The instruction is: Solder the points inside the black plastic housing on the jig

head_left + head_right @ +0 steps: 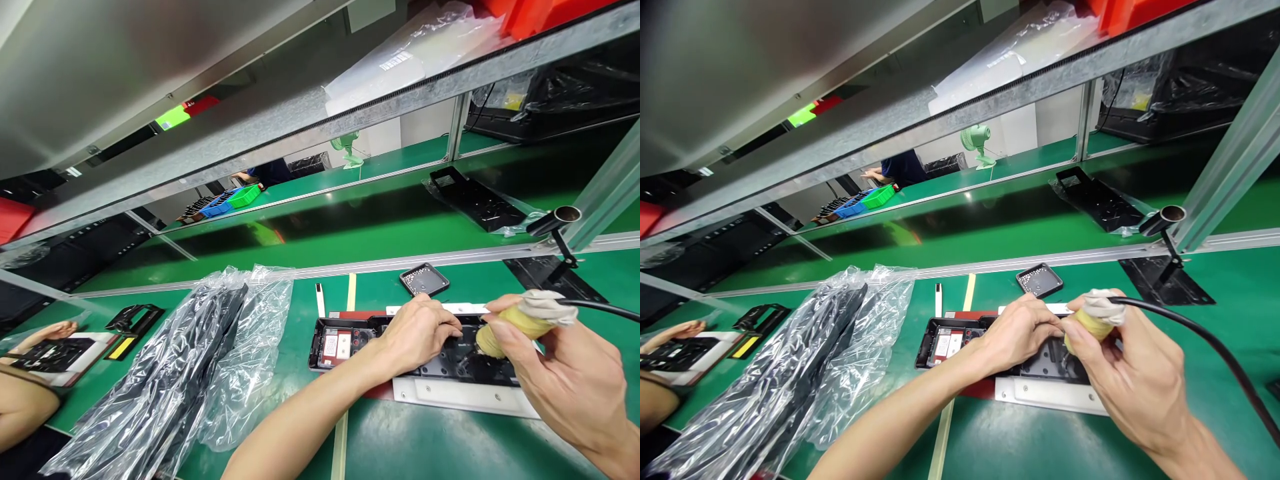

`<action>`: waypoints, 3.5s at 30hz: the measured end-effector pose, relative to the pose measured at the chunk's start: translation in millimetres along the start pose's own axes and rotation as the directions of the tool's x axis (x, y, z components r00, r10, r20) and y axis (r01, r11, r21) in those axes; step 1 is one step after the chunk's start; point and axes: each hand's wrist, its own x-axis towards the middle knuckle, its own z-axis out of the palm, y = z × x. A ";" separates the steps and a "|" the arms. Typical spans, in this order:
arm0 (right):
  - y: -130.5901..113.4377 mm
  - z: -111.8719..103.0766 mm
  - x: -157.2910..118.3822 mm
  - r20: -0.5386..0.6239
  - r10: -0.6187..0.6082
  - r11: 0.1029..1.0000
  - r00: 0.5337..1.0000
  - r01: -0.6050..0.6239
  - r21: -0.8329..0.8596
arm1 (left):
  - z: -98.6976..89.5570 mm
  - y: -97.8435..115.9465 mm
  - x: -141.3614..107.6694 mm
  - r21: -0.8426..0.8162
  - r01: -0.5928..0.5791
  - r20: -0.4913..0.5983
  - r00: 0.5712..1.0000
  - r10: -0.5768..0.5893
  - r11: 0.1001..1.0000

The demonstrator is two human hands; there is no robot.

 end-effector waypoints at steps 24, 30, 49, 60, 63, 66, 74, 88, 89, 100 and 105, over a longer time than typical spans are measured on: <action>-1.6 -2.6 2.2 0.011 -0.022 1.000 1.000 0.022 -0.022 | 4.8 -7.9 -24.3 0.232 -0.182 0.001 0.982 0.187 0.956; -3.5 -3.3 3.9 0.005 -0.032 0.999 0.999 0.032 -0.024 | -3.2 -6.1 -21.5 0.166 -0.141 -0.036 0.988 0.149 0.976; 7.3 1.8 -8.0 -0.025 -0.082 0.996 0.996 0.082 0.020 | -13.2 -91.6 55.9 0.310 0.300 -0.039 0.952 -0.303 0.902; 8.3 5.1 -17.1 -0.021 -0.050 0.990 0.999 0.053 0.128 | -0.2 -93.1 68.2 0.386 0.326 -0.030 0.939 -0.342 0.863; 7.3 3.6 -13.2 -0.027 -0.094 0.992 0.995 0.096 0.087 | -1.5 -90.6 68.0 0.314 0.343 -0.034 0.936 -0.351 0.885; 5.8 2.2 -7.8 -0.037 -0.121 0.992 0.992 0.123 0.043 | -10.2 -87.5 64.5 0.194 0.376 -0.054 0.926 -0.372 0.906; -0.8 2.3 1.6 -0.045 -0.072 0.997 0.996 0.072 -0.003 | -34.0 -71.3 33.3 -0.291 0.392 -0.031 0.908 -0.418 0.873; 5.5 5.0 -3.3 -0.012 -0.012 0.995 1.000 0.013 0.103 | -16.7 -90.5 39.7 -0.594 0.438 0.037 0.853 -0.521 0.675; 5.4 4.9 -3.3 -0.015 -0.019 0.995 1.000 0.020 0.101 | -16.3 -92.6 39.3 -0.609 0.441 0.046 0.850 -0.525 0.659; 5.1 7.9 -7.7 -0.025 -0.031 0.998 0.999 0.033 0.058 | -41.6 -53.8 -0.2 -0.867 0.294 0.116 0.904 -0.412 0.401; 4.3 7.4 -6.6 -0.039 -0.059 0.997 0.998 0.060 0.040 | -42.1 -34.4 -23.0 -0.917 0.267 0.122 0.895 -0.429 0.297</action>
